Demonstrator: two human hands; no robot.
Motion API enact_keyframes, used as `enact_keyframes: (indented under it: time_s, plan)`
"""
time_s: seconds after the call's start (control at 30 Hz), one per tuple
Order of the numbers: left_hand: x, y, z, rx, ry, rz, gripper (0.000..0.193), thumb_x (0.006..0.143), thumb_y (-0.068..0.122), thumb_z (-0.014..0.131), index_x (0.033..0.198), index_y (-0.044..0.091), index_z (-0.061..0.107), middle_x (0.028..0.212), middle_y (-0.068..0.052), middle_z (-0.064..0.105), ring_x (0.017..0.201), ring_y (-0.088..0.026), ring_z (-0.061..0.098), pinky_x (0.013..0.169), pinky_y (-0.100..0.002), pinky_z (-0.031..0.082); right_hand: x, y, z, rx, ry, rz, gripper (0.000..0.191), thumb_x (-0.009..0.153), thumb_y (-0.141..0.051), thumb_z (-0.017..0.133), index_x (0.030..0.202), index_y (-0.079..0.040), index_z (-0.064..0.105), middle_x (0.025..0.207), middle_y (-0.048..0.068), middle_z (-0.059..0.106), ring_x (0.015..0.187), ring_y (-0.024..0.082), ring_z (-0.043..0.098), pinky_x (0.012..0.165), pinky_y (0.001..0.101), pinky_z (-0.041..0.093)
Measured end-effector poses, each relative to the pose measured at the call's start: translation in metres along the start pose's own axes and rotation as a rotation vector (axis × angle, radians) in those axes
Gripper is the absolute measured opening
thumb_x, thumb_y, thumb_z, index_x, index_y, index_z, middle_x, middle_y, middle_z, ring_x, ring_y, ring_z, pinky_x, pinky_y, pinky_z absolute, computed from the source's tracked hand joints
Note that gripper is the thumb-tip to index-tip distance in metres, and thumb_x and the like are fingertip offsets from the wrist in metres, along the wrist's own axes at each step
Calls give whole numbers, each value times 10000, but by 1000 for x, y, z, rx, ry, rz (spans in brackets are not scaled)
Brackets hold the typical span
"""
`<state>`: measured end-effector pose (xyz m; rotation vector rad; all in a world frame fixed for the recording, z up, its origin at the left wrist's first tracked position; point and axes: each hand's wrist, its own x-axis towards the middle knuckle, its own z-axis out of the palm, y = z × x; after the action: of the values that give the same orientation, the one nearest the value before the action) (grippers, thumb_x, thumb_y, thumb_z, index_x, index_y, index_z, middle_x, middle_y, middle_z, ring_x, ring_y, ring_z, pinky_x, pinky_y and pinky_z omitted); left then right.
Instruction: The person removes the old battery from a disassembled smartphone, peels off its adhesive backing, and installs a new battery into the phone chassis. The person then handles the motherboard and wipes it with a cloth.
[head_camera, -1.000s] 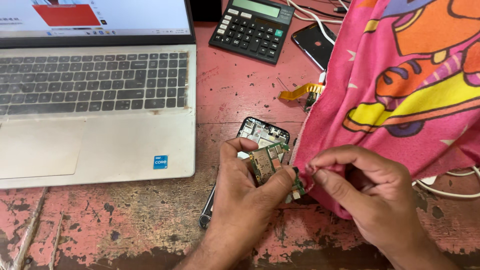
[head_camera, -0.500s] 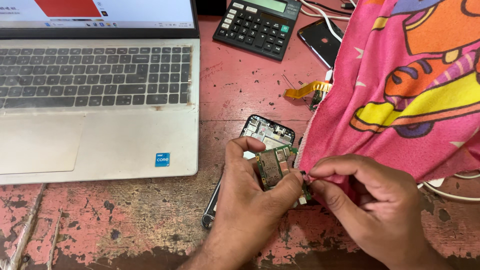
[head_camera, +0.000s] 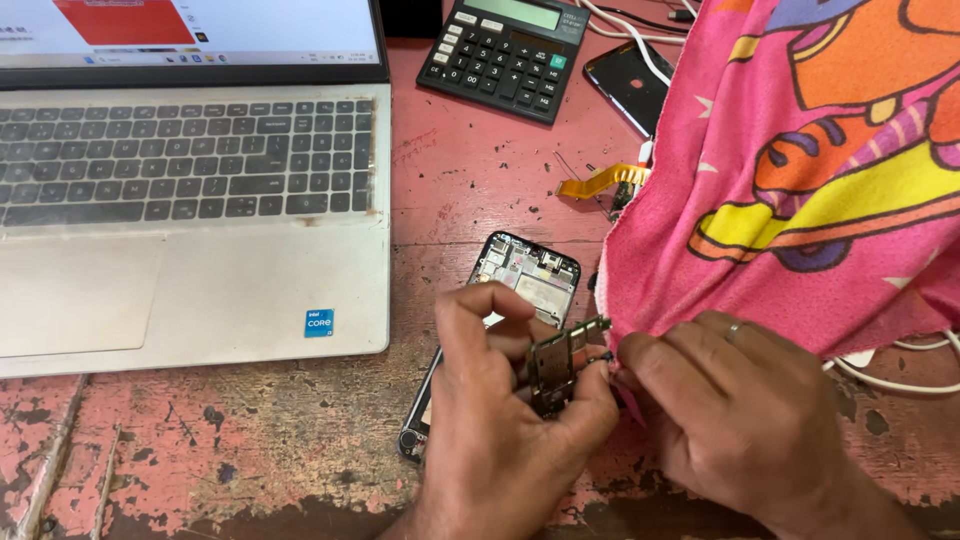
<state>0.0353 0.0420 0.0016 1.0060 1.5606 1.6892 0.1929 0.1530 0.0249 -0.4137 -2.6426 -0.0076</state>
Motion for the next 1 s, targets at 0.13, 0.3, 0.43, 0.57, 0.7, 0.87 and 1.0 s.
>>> enact_keyframes:
  time_s: [0.13,0.3,0.43,0.57,0.7,0.87,1.0]
  plan:
    - [-8,-4,4,54,17,315,481,928,9,753,1184,-13,347,910,-108,690,816,-98,743,715,-232,649,-13,1,4,546,-171,475,111,957,-142,632,921,-72,709,728,16,593,641,129,566,544,295,460]
    - [-1,-1,7,-110,55,-54,517,854,4,742,1146,29,316,793,-106,715,647,-89,684,546,-213,556,-18,8,9,758,-125,514,162,1014,-156,590,969,-59,712,700,-28,631,595,62,523,508,243,437]
    - [7,1,0,-238,81,-181,511,875,-19,683,1170,44,270,759,-125,721,572,-94,655,487,-204,507,-20,27,21,1126,-70,720,168,988,-85,593,1055,-7,726,860,-3,728,706,69,614,602,241,502]
    - [5,1,3,-278,108,-94,518,857,-29,677,1179,47,279,896,-117,713,707,-79,706,564,-212,583,-28,38,28,1427,38,908,183,987,35,673,1159,39,735,870,63,657,681,87,550,549,221,421]
    - [6,1,2,-324,42,-147,493,865,-14,645,1174,44,266,901,-136,763,721,-84,726,610,-210,612,-28,36,23,1456,49,744,171,937,97,691,1104,68,718,1035,143,712,794,151,673,634,258,536]
    - [11,7,-1,-184,62,-261,532,861,12,695,1217,36,301,836,-163,797,628,-112,712,531,-220,558,-24,44,3,1707,53,700,228,920,25,661,1123,110,719,1123,185,713,877,169,681,739,282,558]
    - [16,15,0,-161,14,-371,570,799,31,694,1211,65,301,835,-126,756,621,-96,690,509,-224,572,-30,54,3,1616,136,818,231,918,33,655,1149,45,659,1113,128,678,1019,169,654,908,288,512]
